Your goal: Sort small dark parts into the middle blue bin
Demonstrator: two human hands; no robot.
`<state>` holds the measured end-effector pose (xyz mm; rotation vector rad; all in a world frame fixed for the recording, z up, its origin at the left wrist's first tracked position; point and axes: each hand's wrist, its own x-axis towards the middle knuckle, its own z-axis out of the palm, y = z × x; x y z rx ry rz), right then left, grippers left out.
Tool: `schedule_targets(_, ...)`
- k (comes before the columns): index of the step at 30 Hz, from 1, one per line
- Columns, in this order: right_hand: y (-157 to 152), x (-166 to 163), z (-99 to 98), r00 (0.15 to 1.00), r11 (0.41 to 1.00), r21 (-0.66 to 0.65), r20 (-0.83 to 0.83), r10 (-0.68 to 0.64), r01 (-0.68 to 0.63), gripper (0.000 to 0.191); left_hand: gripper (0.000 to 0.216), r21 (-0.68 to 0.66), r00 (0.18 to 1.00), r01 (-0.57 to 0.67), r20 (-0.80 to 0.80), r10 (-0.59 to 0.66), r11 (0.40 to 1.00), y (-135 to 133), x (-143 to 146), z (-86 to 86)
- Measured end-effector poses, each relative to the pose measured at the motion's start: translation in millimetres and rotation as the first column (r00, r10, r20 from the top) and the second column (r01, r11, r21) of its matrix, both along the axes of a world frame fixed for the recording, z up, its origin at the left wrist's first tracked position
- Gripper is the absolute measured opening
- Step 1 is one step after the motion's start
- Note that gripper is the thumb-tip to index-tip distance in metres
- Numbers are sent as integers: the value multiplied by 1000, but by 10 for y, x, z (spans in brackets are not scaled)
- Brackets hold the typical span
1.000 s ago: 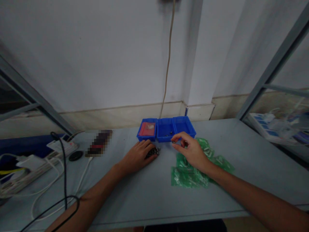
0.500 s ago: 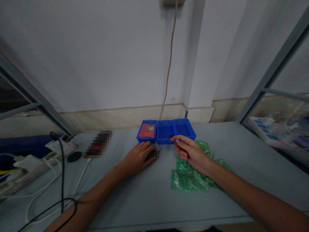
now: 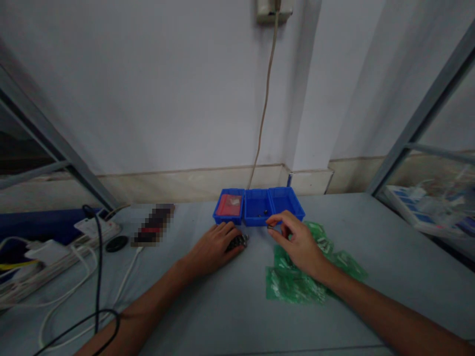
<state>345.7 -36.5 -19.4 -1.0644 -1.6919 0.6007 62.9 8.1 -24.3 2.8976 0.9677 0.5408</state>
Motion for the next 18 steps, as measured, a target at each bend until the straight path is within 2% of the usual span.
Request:
schedule_targets(3, -11, -5, -2, 1000, 1000, -29, -23, -5, 4, 15, 25, -4, 1000, 4, 5, -4, 1000, 2, -5, 2)
schedule_targets(8, 43, 3, -1, 983, 989, -149, -184, -18, -10, 18, 24, -20, 999, -11, -39, 10, 1000, -7, 2, 24)
schedule_targets(14, 98, 24, 14, 914, 929, -347, -404, -23, -130, 34, 22, -24, 998, -15, -61, 13, 1000, -13, 3, 24)
schedule_targets(18, 98, 26, 38, 890, 913, -378, -454, -39, -153, 36, 22, -32, 999, -20, -51, 18, 999, -12, 4, 30)
